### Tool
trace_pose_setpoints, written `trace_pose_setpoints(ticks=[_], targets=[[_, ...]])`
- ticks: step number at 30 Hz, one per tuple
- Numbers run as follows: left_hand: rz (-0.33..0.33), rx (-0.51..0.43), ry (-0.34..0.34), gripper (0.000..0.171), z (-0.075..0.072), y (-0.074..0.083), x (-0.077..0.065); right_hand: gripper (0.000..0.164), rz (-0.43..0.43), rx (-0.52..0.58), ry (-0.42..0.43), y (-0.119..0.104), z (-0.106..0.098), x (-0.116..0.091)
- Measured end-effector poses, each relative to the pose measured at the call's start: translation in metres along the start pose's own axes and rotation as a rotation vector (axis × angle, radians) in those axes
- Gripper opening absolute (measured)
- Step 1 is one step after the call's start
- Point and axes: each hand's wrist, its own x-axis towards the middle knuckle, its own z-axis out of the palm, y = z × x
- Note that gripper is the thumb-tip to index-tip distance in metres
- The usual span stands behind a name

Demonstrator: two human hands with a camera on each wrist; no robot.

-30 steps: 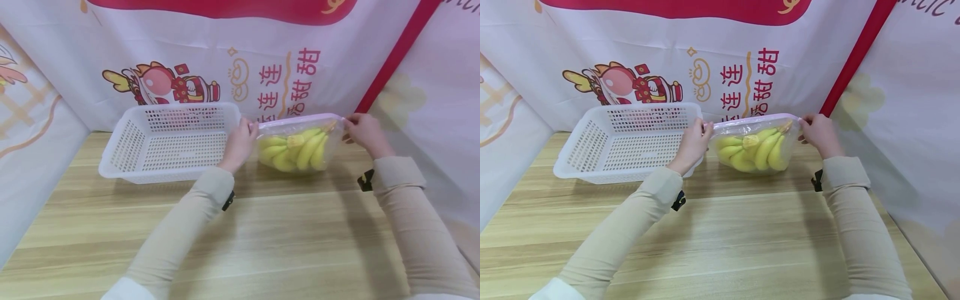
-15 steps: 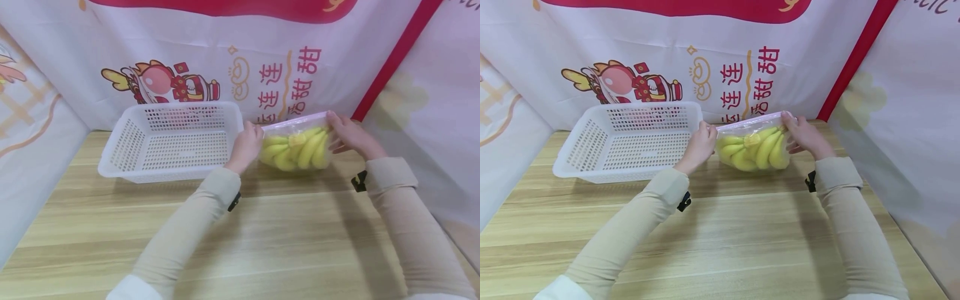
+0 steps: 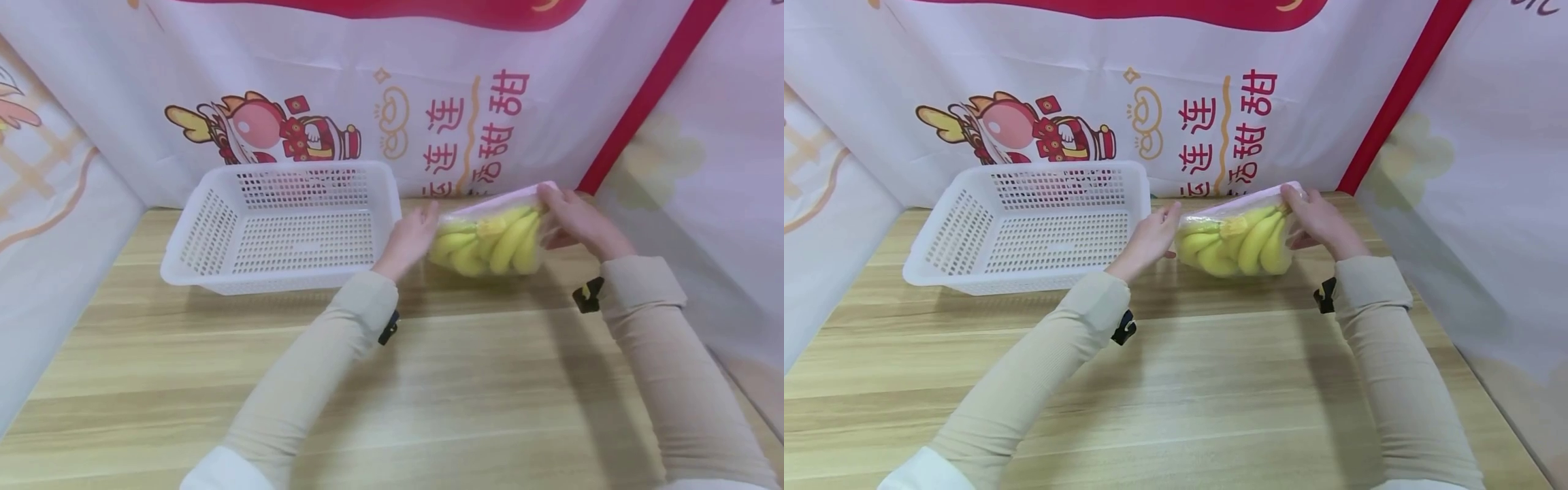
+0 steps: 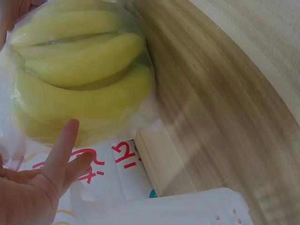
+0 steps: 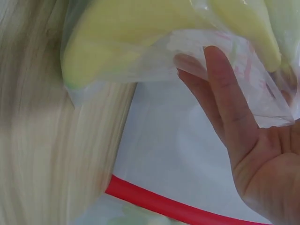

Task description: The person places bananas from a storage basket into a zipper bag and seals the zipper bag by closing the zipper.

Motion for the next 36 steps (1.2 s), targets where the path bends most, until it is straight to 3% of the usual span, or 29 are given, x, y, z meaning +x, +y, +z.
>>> trace_pose_setpoints(ticks=[5, 12, 19, 27, 36], targets=[[-0.041, -0.027, -0.074, 0.073, 0.0, -0.002, -0.003, 0.068, -0.018, 0.03, 0.01, 0.003, 0.001, 0.0], [-0.062, -0.054, -0.12, 0.073, 0.001, -0.003, -0.003, 0.074, -0.051, 0.059, 0.03, 0.003, 0.004, -0.002], [-0.06, -0.048, -0.108, 0.066, 0.003, -0.003, -0.001, 0.073, -0.058, 0.075, 0.096, 0.001, 0.006, -0.002], [-0.078, -0.12, -0.093, 0.06, 0.008, 0.002, 0.002, 0.067, -0.056, 0.09, 0.151, 0.004, 0.005, -0.003], [-0.058, -0.227, -0.061, 0.054, 0.015, 0.0, 0.009, 0.045, -0.082, 0.254, 0.234, 0.006, 0.01, -0.002]])
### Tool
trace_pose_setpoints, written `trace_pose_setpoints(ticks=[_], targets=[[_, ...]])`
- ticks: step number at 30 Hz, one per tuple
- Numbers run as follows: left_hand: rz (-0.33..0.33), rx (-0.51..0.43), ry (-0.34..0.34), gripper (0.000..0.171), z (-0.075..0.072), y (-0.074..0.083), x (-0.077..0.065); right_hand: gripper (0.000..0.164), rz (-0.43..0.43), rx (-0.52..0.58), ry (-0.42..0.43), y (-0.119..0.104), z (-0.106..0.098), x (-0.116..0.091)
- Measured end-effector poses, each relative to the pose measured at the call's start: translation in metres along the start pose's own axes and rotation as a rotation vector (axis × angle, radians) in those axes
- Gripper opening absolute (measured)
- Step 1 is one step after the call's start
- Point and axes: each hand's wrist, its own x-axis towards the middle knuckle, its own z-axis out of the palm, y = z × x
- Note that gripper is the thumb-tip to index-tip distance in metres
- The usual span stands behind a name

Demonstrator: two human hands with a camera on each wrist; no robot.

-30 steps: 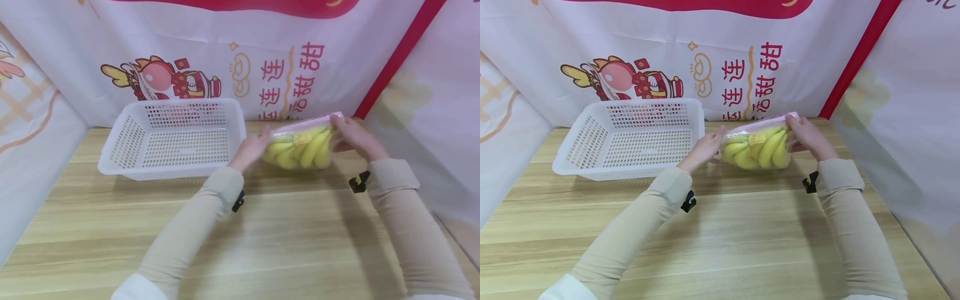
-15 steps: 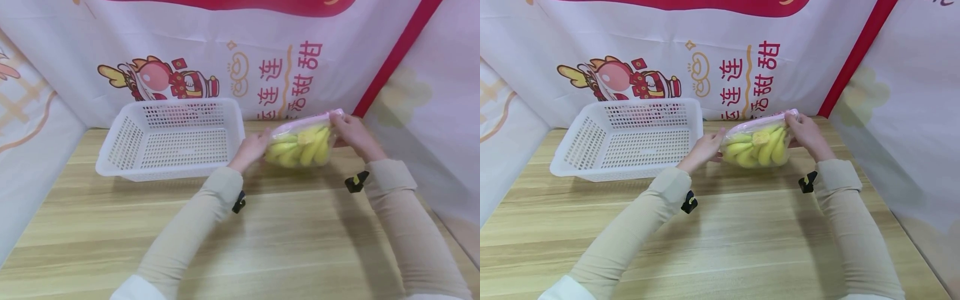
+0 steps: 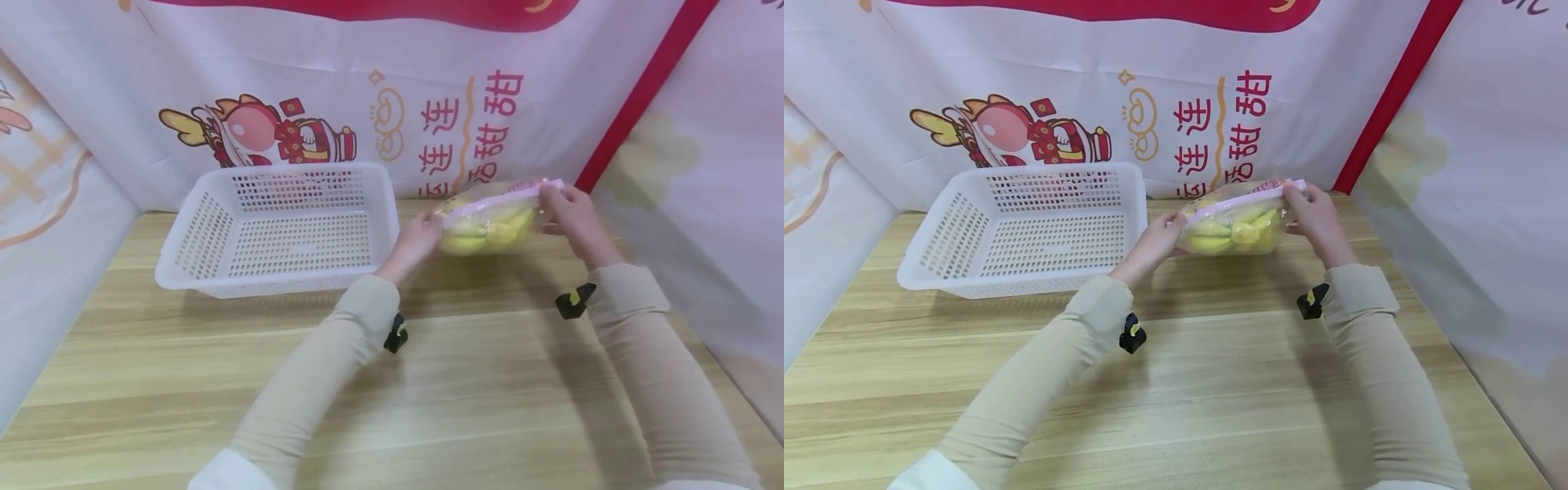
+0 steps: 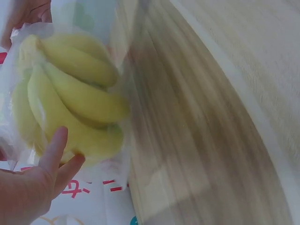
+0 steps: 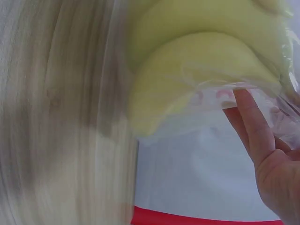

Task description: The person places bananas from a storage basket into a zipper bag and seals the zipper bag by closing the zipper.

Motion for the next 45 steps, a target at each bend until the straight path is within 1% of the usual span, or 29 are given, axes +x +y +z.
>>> trace_pose_setpoints(ticks=[1, 3, 6, 8, 10, 13, 18, 24, 27, 31, 34, 37, 42, 45], targets=[[-0.004, -0.022, -0.011, 0.054, 0.001, -0.001, 0.001, 0.044, 0.002, 0.018, 0.002, 0.001, 0.001, 0.0], [0.009, -0.034, -0.018, 0.055, 0.002, -0.004, 0.002, 0.04, 0.009, 0.055, -0.002, 0.003, 0.003, 0.001], [0.026, -0.01, -0.02, 0.057, 0.005, -0.011, 0.004, 0.035, 0.023, 0.07, -0.034, 0.007, 0.005, 0.001], [0.025, -0.004, -0.027, 0.059, 0.007, -0.016, 0.005, 0.031, 0.025, 0.077, -0.056, 0.011, 0.006, 0.001], [0.005, -0.004, -0.04, 0.062, 0.009, -0.021, 0.006, 0.025, 0.024, 0.078, -0.07, 0.015, 0.008, 0.002], [-0.014, 0.003, -0.052, 0.068, 0.011, -0.027, 0.006, 0.018, 0.014, 0.089, -0.067, 0.022, 0.011, 0.004], [-0.005, 0.03, -0.054, 0.072, 0.012, -0.034, 0.007, 0.013, -0.007, 0.086, -0.067, 0.032, 0.015, 0.005], [0.012, 0.05, -0.063, 0.072, 0.013, -0.04, 0.009, 0.019, -0.022, 0.103, -0.102, 0.038, 0.018, 0.003], [0.015, 0.057, -0.063, 0.073, 0.013, -0.042, 0.009, 0.023, -0.02, 0.093, -0.112, 0.039, 0.018, 0.003], [0.0, 0.069, -0.068, 0.076, 0.014, -0.043, 0.009, 0.036, 0.008, 0.039, -0.112, 0.041, 0.018, 0.004], [-0.018, 0.091, -0.082, 0.08, 0.014, -0.044, 0.009, 0.039, 0.025, 0.038, -0.119, 0.044, 0.017, 0.005], [-0.023, 0.11, -0.101, 0.077, 0.015, -0.043, 0.008, 0.043, 0.035, 0.043, -0.136, 0.046, 0.016, 0.005], [-0.034, 0.104, -0.12, 0.068, 0.018, -0.043, 0.008, 0.063, 0.044, 0.012, -0.155, 0.048, 0.013, 0.004], [-0.031, 0.112, -0.119, 0.067, 0.018, -0.043, 0.006, 0.066, 0.037, -0.021, -0.145, 0.049, 0.013, 0.005]])
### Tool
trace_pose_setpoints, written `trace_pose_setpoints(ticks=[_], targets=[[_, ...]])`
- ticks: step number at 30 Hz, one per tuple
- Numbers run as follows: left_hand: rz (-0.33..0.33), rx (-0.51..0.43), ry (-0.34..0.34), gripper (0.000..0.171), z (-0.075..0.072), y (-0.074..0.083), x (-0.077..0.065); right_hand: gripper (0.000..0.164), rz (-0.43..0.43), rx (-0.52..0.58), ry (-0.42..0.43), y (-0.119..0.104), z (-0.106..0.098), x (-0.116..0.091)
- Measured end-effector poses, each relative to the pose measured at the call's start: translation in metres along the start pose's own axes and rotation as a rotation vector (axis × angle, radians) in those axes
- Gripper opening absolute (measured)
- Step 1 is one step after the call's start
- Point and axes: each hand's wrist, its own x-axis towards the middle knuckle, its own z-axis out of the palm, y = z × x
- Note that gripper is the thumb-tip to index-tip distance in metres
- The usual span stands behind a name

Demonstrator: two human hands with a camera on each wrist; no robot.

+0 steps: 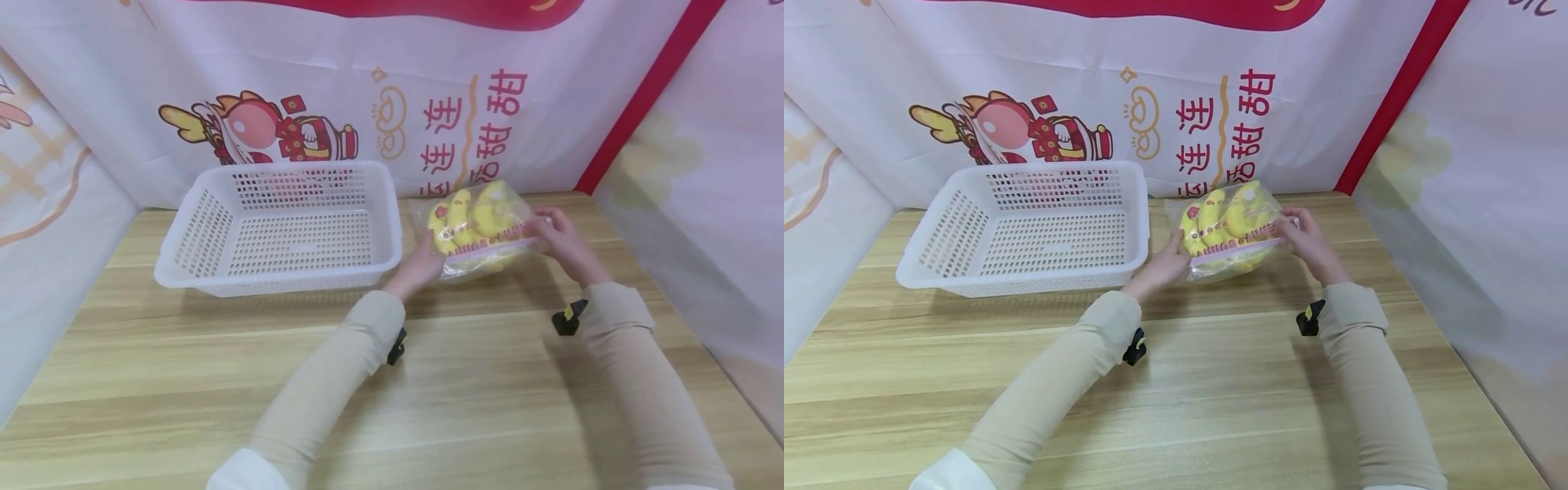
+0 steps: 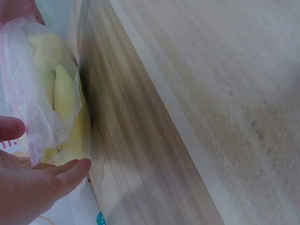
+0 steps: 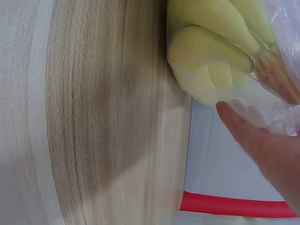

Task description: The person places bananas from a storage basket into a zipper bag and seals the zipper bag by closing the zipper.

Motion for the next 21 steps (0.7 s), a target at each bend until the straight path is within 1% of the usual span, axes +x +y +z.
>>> trace_pose_setpoints(ticks=[3, 6, 10, 12, 16, 19, 21], targets=[[0.023, 0.013, 0.006, 0.064, 0.001, -0.001, 0.0, 0.063, 0.004, -0.045, 0.015, 0.001, -0.001, 0.001], [0.061, -0.013, 0.004, 0.061, 0.001, -0.002, 0.0, 0.062, 0.023, -0.088, 0.022, 0.003, -0.002, 0.002], [0.1, -0.042, -0.002, 0.057, 0.002, -0.003, 0.001, 0.065, 0.053, -0.104, 0.011, 0.002, -0.004, 0.002], [0.09, -0.018, 0.002, 0.059, 0.002, -0.002, 0.001, 0.068, 0.069, -0.11, 0.014, 0.001, -0.005, 0.002], [0.054, 0.07, 0.018, 0.066, 0.004, 0.001, 0.001, 0.073, 0.103, -0.146, 0.054, -0.005, -0.007, 0.002], [0.033, 0.14, 0.027, 0.069, 0.005, 0.005, 0.001, 0.073, 0.113, -0.19, 0.103, -0.01, -0.009, 0.003], [0.04, 0.184, 0.039, 0.069, 0.005, 0.01, 0.0, 0.068, 0.105, -0.23, 0.153, -0.014, -0.009, 0.004]])
